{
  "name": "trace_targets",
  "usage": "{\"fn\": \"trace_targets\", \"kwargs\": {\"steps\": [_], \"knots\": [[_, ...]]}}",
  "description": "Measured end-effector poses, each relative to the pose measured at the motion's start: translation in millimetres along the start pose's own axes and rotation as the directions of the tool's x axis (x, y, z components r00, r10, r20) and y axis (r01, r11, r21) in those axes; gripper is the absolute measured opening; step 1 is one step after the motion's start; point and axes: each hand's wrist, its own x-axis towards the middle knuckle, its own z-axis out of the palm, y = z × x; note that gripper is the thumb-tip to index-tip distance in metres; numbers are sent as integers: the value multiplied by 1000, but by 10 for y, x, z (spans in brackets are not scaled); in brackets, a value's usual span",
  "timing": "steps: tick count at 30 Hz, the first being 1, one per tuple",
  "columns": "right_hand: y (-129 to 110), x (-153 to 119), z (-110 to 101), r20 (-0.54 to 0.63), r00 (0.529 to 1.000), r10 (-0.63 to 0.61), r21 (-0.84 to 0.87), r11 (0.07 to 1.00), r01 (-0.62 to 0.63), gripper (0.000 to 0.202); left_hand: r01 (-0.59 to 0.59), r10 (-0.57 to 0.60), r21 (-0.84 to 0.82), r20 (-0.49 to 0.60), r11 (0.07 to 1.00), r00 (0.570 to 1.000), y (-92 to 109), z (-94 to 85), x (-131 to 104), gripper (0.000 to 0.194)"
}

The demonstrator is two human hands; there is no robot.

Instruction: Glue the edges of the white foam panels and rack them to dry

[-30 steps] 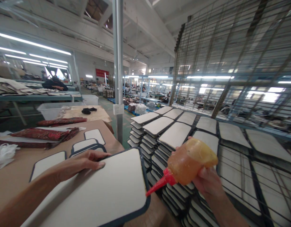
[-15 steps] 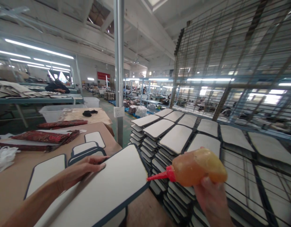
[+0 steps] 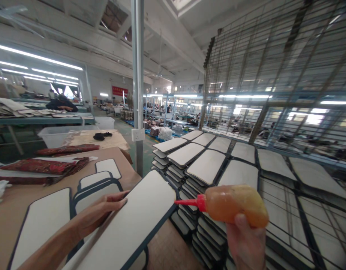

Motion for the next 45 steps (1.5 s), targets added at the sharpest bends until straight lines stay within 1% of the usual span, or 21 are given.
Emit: {"fn": "trace_targets", "kwargs": {"steps": [4,9,15,21,25,30,34,40,45], "knots": [[35,-2,-16,1,1000,-24,7,1000,24,46,-7,7,-11,-20,1000,1000,-32,33,23,58],[39,-8,-3,11,1000,-27,16,1000,27,43,-16,16,-9,-16,1000,1000,-50,69,20,57],[54,-11,43,-25,1000,1,19,1000,-1,47,-18,18,-4,-15,1000,1000,-66,83,24,53],[62,-34,49,-20,998,52,20,998,-52,52,-20,20,16,-14,1000,1000,-120,38,83,54],[85,-46,67,-4,998,66,7,998,-66,59,-22,22,23,-16,999,1000,-120,51,88,56],[141,-55,65,-48,999,25,-17,1000,-26,58,-21,20,-24,-20,999,1000,-131,70,116,61],[151,-76,61,-25,999,35,-22,999,-36,60,-21,20,-44,-20,999,1000,-137,80,151,63],[142,-117,97,31,998,48,-31,998,-47,67,-14,11,-38,-75,999,997,-86,138,157,65],[144,-157,113,46,998,37,-26,999,-35,66,-16,12,-53,-85,998,996,-91,150,180,69]]}}
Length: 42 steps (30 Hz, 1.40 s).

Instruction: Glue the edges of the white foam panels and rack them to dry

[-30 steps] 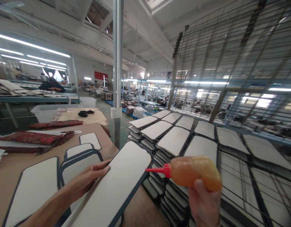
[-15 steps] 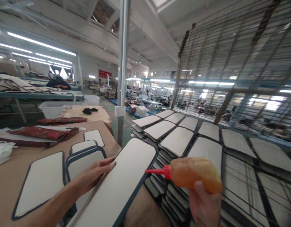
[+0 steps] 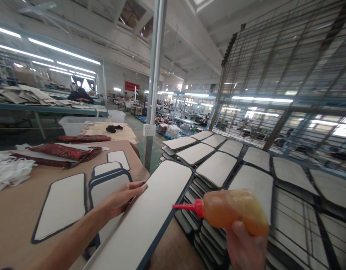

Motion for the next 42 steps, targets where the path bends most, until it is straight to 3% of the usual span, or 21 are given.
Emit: {"fn": "trace_targets", "kwargs": {"steps": [7,14,22,30,42], "knots": [[-53,-53,41,32,999,-8,-18,1000,9,69,-13,12,-13,-22,1000,1000,27,21,64,72],[-6,-100,-75,111,993,36,-33,999,-33,69,-10,9,-31,-52,999,999,101,84,66,69],[-78,-174,69,16,997,72,-19,997,-71,81,-27,26,-39,-44,999,999,165,103,71,61],[-38,-227,16,34,994,104,-42,994,-103,82,-46,44,-47,-44,998,998,191,81,155,47],[-124,-347,107,145,974,176,-54,984,-170,77,-52,47,-43,-110,998,993,277,87,254,49]]}}
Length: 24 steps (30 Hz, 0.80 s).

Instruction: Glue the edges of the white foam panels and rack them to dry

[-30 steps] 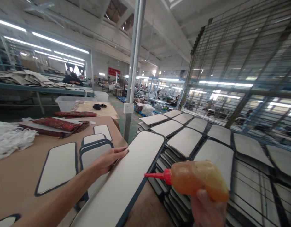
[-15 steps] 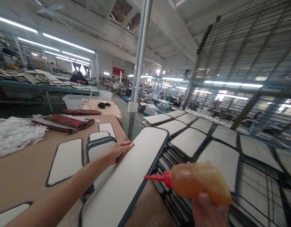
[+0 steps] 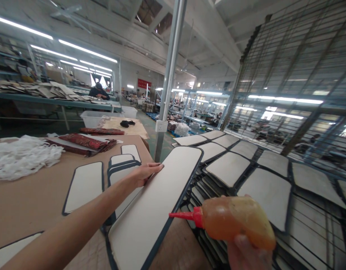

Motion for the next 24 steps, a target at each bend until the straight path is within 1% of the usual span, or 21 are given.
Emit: {"fn": "trace_targets", "kwargs": {"steps": [4,7,11,17,20,24], "knots": [[93,27,-83,18,1000,-24,63,998,23,80,3,-3,2,-17,1000,1000,45,24,8,50],[133,20,-110,37,999,-36,113,993,32,78,2,-2,5,-22,1000,1000,68,33,25,45],[119,-14,-113,58,998,-37,64,997,33,76,-1,1,5,-20,1000,1000,77,25,75,42],[139,-19,-155,122,992,-28,-43,999,33,83,-9,10,12,-21,1000,1000,75,-13,155,48],[165,-27,-167,104,994,-18,-25,999,21,84,-13,13,19,-23,1000,1000,87,-27,183,46],[191,-59,-163,109,994,11,19,1000,-13,84,-11,12,23,-30,1000,999,112,-40,212,46]]}}
